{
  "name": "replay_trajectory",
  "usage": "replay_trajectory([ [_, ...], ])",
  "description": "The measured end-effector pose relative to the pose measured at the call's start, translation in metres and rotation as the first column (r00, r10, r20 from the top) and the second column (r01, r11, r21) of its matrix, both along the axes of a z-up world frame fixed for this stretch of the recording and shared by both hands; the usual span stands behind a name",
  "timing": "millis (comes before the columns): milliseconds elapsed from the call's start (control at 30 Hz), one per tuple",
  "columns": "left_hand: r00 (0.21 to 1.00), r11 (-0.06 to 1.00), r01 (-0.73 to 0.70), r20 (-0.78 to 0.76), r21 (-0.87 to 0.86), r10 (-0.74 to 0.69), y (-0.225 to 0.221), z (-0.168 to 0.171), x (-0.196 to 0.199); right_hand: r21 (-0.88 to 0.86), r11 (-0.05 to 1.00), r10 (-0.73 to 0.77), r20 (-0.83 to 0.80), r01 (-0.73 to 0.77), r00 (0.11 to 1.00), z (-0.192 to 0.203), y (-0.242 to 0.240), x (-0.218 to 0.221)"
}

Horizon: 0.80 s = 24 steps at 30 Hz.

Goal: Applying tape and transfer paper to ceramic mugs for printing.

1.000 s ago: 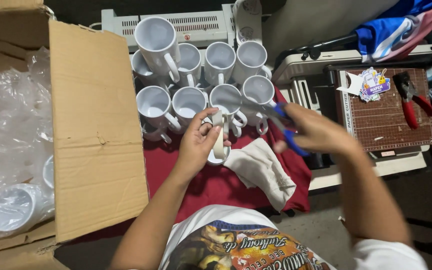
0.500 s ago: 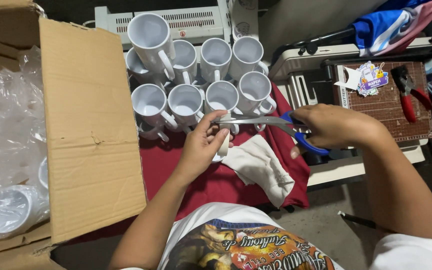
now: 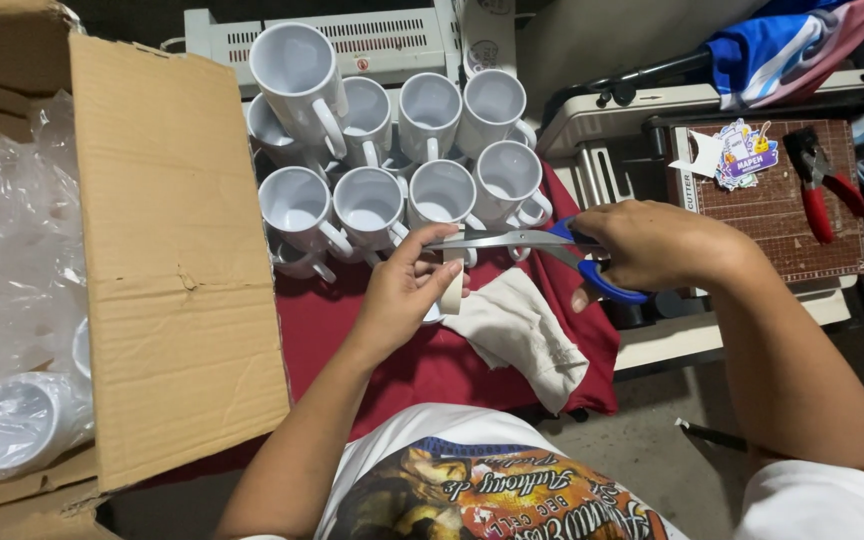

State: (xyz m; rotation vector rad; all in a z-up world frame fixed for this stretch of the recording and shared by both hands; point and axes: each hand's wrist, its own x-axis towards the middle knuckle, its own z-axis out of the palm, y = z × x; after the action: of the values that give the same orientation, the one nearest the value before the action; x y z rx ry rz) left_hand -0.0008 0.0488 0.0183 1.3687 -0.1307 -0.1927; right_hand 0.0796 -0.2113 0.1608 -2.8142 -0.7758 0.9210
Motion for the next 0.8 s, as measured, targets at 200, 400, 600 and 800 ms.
replay_trajectory([
  [200,1.000,1.000,0.004,-0.010,0.008,-0.003,0.000,0.003,0.002,-0.023,1.000,-0.015,-0.009,0.014,1.000,-0.003,-0.002,0.001],
  [400,0.999,0.999,0.018,-0.039,-0.035,-0.020,0.000,-0.001,0.003,-0.034,0.999,-0.036,-0.024,0.035,0.999,0.000,0.000,0.001],
  [600,0.998,0.998,0.023,-0.060,-0.054,-0.026,-0.001,-0.002,0.003,-0.036,0.999,-0.035,-0.045,0.033,0.998,0.000,-0.002,0.001],
  [800,0.998,0.999,0.034,-0.042,-0.028,-0.035,0.000,0.001,0.001,-0.048,0.999,-0.016,0.016,0.017,1.000,-0.007,-0.009,0.001],
])
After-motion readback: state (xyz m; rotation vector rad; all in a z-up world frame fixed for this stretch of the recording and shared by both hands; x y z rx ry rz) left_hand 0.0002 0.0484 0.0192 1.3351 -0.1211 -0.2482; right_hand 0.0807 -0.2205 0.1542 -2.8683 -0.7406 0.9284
